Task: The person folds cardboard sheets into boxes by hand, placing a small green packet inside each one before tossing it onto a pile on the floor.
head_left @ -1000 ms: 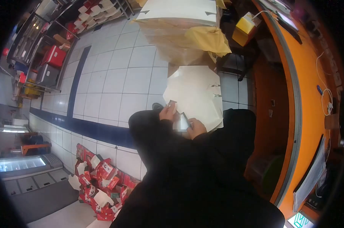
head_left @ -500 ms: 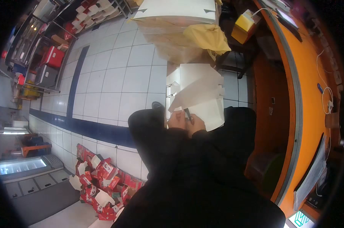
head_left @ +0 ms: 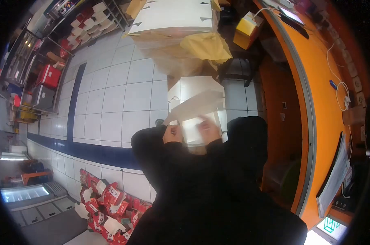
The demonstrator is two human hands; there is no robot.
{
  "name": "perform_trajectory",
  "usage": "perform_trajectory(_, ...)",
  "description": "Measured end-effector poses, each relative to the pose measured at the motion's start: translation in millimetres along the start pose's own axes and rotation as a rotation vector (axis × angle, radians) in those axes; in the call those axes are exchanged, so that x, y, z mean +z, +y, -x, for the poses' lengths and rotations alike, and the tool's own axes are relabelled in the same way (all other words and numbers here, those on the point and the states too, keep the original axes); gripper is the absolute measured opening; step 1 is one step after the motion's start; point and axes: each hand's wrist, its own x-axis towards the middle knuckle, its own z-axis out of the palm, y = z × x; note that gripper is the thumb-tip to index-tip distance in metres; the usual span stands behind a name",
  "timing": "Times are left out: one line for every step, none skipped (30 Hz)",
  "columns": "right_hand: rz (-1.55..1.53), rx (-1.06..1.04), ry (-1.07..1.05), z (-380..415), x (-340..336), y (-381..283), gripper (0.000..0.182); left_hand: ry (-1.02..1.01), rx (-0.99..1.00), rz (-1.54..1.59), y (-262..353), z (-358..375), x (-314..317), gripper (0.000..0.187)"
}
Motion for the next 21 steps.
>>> perform_trajectory(0.099,0.050,0.166,-12.3,-21.2,-9.9,0.038,0.049,0.042,-0.056,-2.4,-0.2,0.9,0.025)
perform_trajectory(0.153,-0.032,0.297,-29.9,-42.2,8.9,0.034,0.105,0.090,-0.109,-2.3,-3.7,1.7,0.025)
perform_trajectory(0.324,-0.065,0.456,-45.2,-55.4,15.6,0.030,0.112,0.046,-0.107,-10.8,-8.5,7.6,0.021)
perform_trajectory(0.316,-0.092,0.462,-62.8,-62.8,41.2,0.030,0.129,0.064,-0.093,-1.0,-7.4,5.9,0.021)
perform_trajectory(0.433,-0.175,0.444,-80.3,-66.1,79.5,0.029,0.165,0.156,-0.191,13.8,-1.5,2.4,0.019)
perform_trajectory(0.552,-0.252,0.430,-92.8,-68.6,95.9,0.029,0.199,0.248,-0.290,24.3,1.9,2.5,0.018)
perform_trajectory(0.548,-0.261,0.447,-97.9,-70.0,87.1,0.029,0.233,0.411,-0.296,28.5,1.8,6.6,0.017)
perform_trajectory(0.415,-0.135,0.308,-98.9,-70.3,74.1,0.027,0.233,0.425,-0.290,43.9,2.1,10.8,0.017)
perform_trajectory(0.283,-0.007,0.163,-96.8,-71.0,62.6,0.025,0.095,0.401,-0.241,57.9,7.0,16.7,0.022)
perform_trajectory(0.287,-0.003,0.164,-93.4,-71.3,54.4,0.025,-0.044,0.367,-0.195,68.8,14.1,24.3,0.028)
perform_trajectory(0.264,0.054,0.127,-91.3,-70.1,46.6,0.027,-0.137,0.320,-0.164,72.1,17.7,37.9,0.032)
perform_trajectory(0.240,0.112,0.086,-88.4,-68.1,39.2,0.028,-0.228,0.271,-0.136,75.0,20.2,51.1,0.037)
perform_trajectory(0.284,0.104,0.065,-85.5,-66.6,33.3,0.026,-0.316,0.206,-0.179,73.7,20.5,63.3,0.040)
perform_trajectory(0.284,0.109,0.058,-84.2,-64.4,36.2,0.026,-0.403,0.145,-0.221,75.1,19.3,73.3,0.043)
perform_trajectory(0.299,0.097,0.021,-82.2,-62.7,39.2,0.025,-0.373,0.126,-0.294,75.5,20.1,81.5,0.042)
perform_trajectory(0.315,0.085,-0.015,-80.7,-62.8,42.6,0.024,-0.377,0.121,-0.295,67.4,18.0,86.8,0.042)
perform_trajectory(0.316,0.091,-0.016,-78.2,-62.3,42.0,0.024,-0.355,0.157,-0.305,58.1,14.6,91.8,0.039)
perform_trajectory(0.318,0.099,-0.020,-73.4,-59.9,42.2,0.024,-0.337,0.190,-0.316,47.2,13.4,95.8,0.036)
perform_trajectory(0.319,0.107,-0.023,-68.6,-57.2,41.9,0.023,-0.418,0.100,-0.255,44.2,11.1,93.1,0.042)
perform_trajectory(0.316,0.117,-0.025,-65.2,-54.6,41.1,0.023,-0.424,0.094,-0.261,41.8,8.9,91.1,0.042)
perform_trajectory(0.249,0.114,-0.021,-62.3,-51.5,40.0,0.023,-0.432,0.048,-0.207,38.9,7.5,88.7,0.040)
